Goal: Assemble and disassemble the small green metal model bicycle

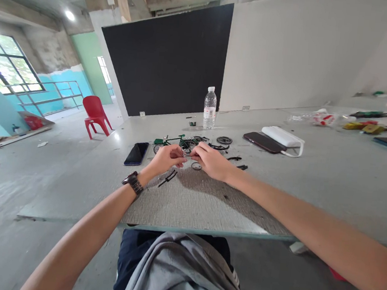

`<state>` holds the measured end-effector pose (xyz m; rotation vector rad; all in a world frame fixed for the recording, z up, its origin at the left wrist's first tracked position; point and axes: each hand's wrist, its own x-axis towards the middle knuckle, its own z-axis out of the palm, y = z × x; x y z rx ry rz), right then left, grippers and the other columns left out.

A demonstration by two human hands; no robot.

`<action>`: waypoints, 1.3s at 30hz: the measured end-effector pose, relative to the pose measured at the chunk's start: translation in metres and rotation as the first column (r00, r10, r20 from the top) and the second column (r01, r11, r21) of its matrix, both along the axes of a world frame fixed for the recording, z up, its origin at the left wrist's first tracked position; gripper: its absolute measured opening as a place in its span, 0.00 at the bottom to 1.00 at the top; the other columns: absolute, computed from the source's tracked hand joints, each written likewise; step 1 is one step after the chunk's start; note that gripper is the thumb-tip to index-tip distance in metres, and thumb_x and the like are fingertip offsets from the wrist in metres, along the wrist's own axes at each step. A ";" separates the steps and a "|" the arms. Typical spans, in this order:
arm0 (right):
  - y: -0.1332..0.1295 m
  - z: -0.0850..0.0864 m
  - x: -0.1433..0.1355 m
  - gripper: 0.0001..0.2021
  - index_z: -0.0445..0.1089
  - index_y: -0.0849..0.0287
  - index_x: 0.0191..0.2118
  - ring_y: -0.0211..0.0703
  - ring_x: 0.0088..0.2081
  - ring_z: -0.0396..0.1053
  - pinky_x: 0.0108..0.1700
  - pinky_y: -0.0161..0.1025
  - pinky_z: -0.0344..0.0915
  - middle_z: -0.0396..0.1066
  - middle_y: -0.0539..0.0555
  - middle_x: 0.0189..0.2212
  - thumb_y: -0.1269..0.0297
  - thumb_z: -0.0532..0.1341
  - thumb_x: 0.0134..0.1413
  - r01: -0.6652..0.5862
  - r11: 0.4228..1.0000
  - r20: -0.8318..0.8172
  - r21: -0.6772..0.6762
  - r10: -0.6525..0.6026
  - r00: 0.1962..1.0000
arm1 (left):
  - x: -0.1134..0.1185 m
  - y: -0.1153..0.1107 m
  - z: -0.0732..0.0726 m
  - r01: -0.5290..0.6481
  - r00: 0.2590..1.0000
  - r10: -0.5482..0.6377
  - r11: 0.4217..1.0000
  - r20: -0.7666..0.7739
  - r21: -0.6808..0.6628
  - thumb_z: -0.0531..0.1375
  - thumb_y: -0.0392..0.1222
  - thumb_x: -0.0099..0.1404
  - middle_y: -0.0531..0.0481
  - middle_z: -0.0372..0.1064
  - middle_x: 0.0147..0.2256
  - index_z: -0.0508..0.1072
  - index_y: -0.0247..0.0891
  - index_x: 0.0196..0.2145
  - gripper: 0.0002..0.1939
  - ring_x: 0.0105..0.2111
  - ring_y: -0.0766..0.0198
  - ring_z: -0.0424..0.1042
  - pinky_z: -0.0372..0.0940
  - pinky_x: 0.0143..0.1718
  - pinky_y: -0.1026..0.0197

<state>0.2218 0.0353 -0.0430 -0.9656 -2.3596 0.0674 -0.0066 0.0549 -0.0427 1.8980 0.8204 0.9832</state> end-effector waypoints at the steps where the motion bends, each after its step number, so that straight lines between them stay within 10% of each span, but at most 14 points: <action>1: 0.000 0.000 0.000 0.10 0.70 0.58 0.44 0.49 0.38 0.71 0.41 0.45 0.67 0.69 0.62 0.46 0.71 0.51 0.70 0.003 1.000 0.012 -0.002 -0.003 1.000 | 0.000 0.000 -0.001 0.006 1.000 -0.006 1.000 0.002 -0.002 0.71 0.43 0.60 0.51 0.75 0.27 0.71 0.35 0.34 0.13 0.27 0.64 0.78 0.75 0.31 0.62; 22: 0.000 -0.002 -0.003 0.09 0.69 0.58 0.40 0.49 0.41 0.70 0.43 0.46 0.66 0.71 0.60 0.42 0.74 0.53 0.66 -0.020 1.000 -0.032 -0.020 0.019 0.999 | -0.003 -0.003 0.002 0.020 0.994 -0.007 0.992 -0.106 0.125 0.69 0.44 0.63 0.50 0.76 0.27 0.70 0.37 0.34 0.12 0.28 0.63 0.78 0.72 0.33 0.61; 39: 0.005 0.011 -0.001 0.22 0.70 0.58 0.32 0.37 0.24 0.64 0.30 0.38 0.59 0.74 0.53 0.26 0.43 0.59 0.65 -0.169 0.873 -0.247 -0.458 0.058 0.967 | -0.005 -0.010 0.004 0.033 0.949 0.144 0.842 -0.282 0.539 0.62 0.41 0.72 0.51 0.77 0.33 0.74 0.38 0.36 0.06 0.32 0.65 0.73 0.62 0.36 0.65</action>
